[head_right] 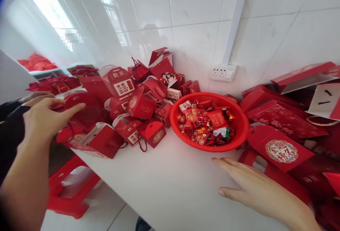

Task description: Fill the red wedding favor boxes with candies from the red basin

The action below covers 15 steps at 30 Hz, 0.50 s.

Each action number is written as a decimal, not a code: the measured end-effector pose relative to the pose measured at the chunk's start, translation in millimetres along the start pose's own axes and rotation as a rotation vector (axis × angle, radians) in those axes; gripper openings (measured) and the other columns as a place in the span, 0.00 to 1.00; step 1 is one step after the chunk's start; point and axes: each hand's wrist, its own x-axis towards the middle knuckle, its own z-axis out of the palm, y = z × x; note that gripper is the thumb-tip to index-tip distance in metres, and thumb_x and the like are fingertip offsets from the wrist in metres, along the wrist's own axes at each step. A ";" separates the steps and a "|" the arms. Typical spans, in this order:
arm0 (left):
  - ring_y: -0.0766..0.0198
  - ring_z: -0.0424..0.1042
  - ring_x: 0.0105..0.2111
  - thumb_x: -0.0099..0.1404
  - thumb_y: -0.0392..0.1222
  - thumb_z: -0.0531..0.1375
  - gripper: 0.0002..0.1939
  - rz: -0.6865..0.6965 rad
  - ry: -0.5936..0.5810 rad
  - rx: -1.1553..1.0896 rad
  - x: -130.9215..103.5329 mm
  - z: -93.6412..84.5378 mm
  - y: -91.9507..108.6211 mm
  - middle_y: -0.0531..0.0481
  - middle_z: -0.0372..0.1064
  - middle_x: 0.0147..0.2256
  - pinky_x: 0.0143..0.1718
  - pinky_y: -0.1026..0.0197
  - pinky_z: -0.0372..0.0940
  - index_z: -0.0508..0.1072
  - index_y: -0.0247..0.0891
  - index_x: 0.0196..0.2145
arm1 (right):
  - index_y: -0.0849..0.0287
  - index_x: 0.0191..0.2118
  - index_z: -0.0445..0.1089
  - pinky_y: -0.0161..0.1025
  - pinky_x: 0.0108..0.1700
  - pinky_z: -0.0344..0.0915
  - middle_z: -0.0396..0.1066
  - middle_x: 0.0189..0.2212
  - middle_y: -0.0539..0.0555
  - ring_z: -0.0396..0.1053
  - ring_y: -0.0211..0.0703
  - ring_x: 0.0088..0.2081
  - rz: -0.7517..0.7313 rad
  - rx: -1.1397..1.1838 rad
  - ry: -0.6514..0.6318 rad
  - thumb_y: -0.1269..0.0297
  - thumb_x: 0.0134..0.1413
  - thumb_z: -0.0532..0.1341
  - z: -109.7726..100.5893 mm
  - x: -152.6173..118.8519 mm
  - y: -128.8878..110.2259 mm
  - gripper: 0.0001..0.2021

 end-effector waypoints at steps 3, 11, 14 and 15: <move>0.48 0.70 0.50 0.59 0.66 0.56 0.31 0.021 -0.007 0.020 -16.1 -4.4 6.7 0.41 0.72 0.45 0.59 0.43 0.63 0.72 0.35 0.45 | 0.51 0.71 0.55 0.59 0.71 0.50 0.50 0.72 0.54 0.51 0.65 0.70 0.002 -0.010 -0.005 0.32 0.55 0.56 0.5 -2.0 -0.5 0.44; 0.46 0.71 0.43 0.58 0.65 0.58 0.27 0.082 -0.112 0.084 -33.8 8.7 -0.7 0.42 0.72 0.40 0.50 0.43 0.67 0.72 0.39 0.41 | 0.51 0.72 0.54 0.59 0.70 0.50 0.50 0.72 0.54 0.52 0.65 0.70 0.000 -0.014 -0.016 0.32 0.56 0.55 -2.5 -3.4 -3.6 0.44; 0.44 0.71 0.47 0.62 0.65 0.55 0.30 0.100 -0.190 0.122 -31.3 17.5 -2.5 0.37 0.71 0.44 0.52 0.44 0.66 0.71 0.35 0.46 | 0.51 0.71 0.56 0.58 0.70 0.52 0.52 0.71 0.54 0.53 0.65 0.70 -0.010 -0.018 0.000 0.33 0.57 0.56 -3.2 -3.9 -4.6 0.43; 0.44 0.71 0.48 0.63 0.65 0.54 0.30 0.093 -0.204 0.128 -30.9 18.7 -2.9 0.37 0.71 0.44 0.53 0.45 0.66 0.71 0.34 0.47 | 0.51 0.71 0.56 0.58 0.69 0.53 0.53 0.71 0.54 0.54 0.65 0.69 -0.014 -0.014 0.011 0.33 0.56 0.56 -3.0 -4.3 -4.3 0.42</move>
